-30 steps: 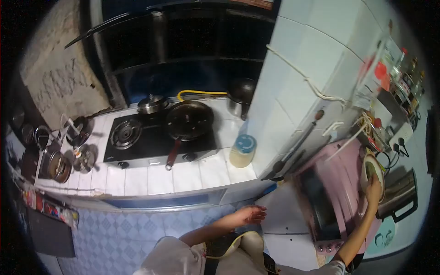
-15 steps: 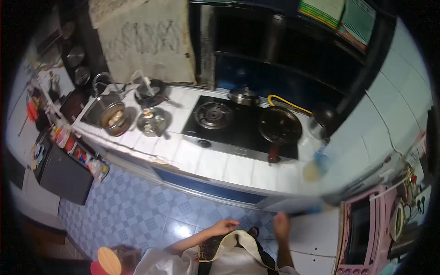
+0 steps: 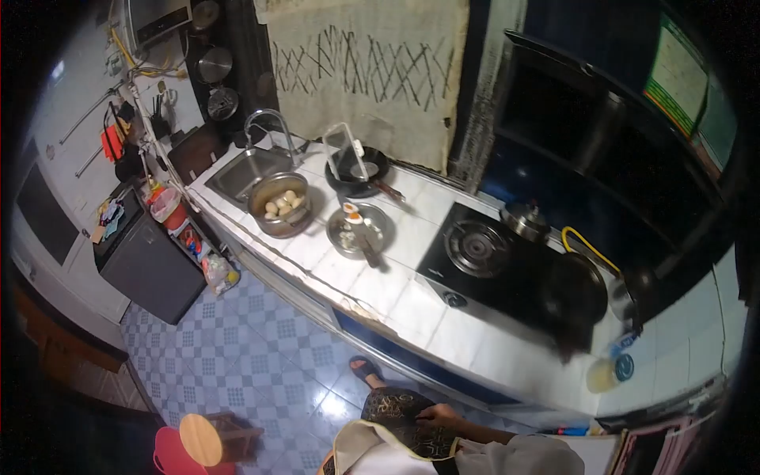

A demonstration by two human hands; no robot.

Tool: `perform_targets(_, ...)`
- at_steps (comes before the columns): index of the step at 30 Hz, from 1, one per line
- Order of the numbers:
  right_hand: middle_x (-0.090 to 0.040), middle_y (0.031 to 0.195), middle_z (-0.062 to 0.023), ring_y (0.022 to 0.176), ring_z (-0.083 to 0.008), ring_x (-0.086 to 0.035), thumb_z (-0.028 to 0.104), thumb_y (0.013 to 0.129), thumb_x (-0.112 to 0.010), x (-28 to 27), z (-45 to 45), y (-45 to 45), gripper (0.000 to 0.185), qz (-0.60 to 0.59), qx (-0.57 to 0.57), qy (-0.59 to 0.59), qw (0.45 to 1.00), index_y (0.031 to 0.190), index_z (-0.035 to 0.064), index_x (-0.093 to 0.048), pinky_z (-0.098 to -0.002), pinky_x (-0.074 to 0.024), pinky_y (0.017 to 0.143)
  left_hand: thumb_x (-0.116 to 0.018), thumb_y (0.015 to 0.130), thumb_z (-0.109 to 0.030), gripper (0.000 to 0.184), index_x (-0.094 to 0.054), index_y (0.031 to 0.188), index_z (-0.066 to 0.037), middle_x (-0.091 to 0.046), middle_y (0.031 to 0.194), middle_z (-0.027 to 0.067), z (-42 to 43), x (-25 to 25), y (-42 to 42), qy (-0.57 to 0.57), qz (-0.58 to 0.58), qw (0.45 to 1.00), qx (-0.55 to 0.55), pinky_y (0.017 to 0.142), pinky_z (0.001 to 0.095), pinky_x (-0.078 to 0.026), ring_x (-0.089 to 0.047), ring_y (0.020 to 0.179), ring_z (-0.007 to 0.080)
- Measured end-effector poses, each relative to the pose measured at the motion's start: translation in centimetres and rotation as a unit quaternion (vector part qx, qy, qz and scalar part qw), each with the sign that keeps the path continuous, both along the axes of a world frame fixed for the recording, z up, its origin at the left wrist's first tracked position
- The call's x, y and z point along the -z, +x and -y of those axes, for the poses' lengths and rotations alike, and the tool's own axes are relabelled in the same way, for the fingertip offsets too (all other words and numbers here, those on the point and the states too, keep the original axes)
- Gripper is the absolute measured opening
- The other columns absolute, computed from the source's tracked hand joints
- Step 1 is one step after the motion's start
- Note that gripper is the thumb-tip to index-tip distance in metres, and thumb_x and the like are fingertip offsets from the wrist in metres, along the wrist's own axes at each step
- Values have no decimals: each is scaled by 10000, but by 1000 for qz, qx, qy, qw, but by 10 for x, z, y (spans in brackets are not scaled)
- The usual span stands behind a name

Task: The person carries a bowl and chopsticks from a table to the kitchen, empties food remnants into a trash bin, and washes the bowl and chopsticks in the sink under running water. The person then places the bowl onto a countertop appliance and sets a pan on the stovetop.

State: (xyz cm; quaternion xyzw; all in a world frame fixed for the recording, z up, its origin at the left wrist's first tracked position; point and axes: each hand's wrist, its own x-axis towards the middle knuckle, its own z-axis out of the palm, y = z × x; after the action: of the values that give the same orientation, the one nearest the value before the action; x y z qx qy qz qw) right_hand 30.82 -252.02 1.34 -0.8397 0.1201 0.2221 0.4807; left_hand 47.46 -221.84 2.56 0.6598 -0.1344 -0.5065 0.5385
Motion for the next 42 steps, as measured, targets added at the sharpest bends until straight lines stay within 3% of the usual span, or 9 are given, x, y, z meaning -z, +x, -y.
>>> perform_targets(5, -627, 810, -76, 742, -178, -595, 253, 690, -664, -45, 51, 151, 246, 171, -97, -59, 979, 802, 36, -627, -283, -457, 677, -561, 786, -113, 307, -518, 1065, 8, -568, 1002, 87, -7, 5, 79, 46, -11, 982, -185, 815, 280, -418, -539, 905, 165)
perform_targets(10, -595, 658, -4, 633, -69, -527, 75, 721, -604, -91, 167, 368, 31, 285, 234, 55, 928, 737, 49, -604, -225, -434, 599, -562, 784, -116, 303, -521, 1053, 18, -572, 993, 98, 38, 5, 184, 6, -39, 965, -258, 810, 283, -424, -550, 885, 172)
perform_targets(15, -607, 713, -76, 645, -140, -579, 81, 716, -583, -112, 300, 581, 109, 475, 373, -37, 796, 816, 37, -582, -252, -450, 585, -597, 756, -71, 220, -565, 952, 26, -607, 844, 76, 98, -67, 296, 127, 190, 943, -241, 703, 243, -454, -566, 754, 135)
perform_targets(20, -588, 859, -123, 772, -161, -570, 99, 667, -644, -89, 362, 733, 384, 381, 379, -63, 841, 1003, -16, -497, -260, -450, 681, -584, 773, -66, 172, -578, 922, 18, -605, 852, 55, 149, -77, 358, 83, 148, 959, -228, 708, 228, -434, -542, 772, 106)
perform_targets(25, -606, 840, -137, 739, -174, -590, 119, 597, -693, -87, 347, 770, 407, 317, 448, -222, 806, 949, -16, -540, -249, -453, 635, -557, 794, -53, 163, -577, 943, 10, -595, 862, 40, 215, -95, 393, 58, 103, 980, -161, 720, 215, -417, -528, 799, 95)
perform_targets(28, -587, 560, -50, 486, -108, -551, 71, 606, -673, -90, 353, 766, 100, 337, 431, 46, 836, 653, 10, -607, -228, -431, 470, -550, 798, -54, 197, -561, 988, -3, -584, 911, 38, 236, -96, 423, 49, 113, 987, -100, 751, 231, -419, -527, 851, 108)
perform_targets(31, -614, 676, -38, 596, -94, -556, 68, 634, -666, -97, 358, 750, 143, 390, 408, 172, 808, 760, 24, -616, -227, -433, 562, -537, 803, -29, 170, -562, 967, 8, -587, 913, 58, 263, -95, 451, 11, 114, 991, -69, 741, 225, -434, -538, 837, 104)
perform_targets(35, -614, 748, -34, 657, -88, -552, 59, 661, -669, -134, 363, 716, 171, 386, 381, 223, 810, 813, 11, -607, -220, -433, 608, -535, 792, -7, 215, -531, 1007, 5, -571, 896, 53, 312, -91, 503, -85, 178, 979, -43, 732, 238, -438, -529, 797, 118)
perform_targets(42, -619, 787, -45, 694, -91, -565, 44, 676, -673, -169, 352, 682, 204, 379, 213, 271, 859, 859, 3, -595, -226, -452, 657, -657, 679, -13, 609, -349, 1204, -25, -466, 1111, 80, 422, -120, 583, -191, 196, 922, -274, 829, 287, -393, -462, 960, 161)
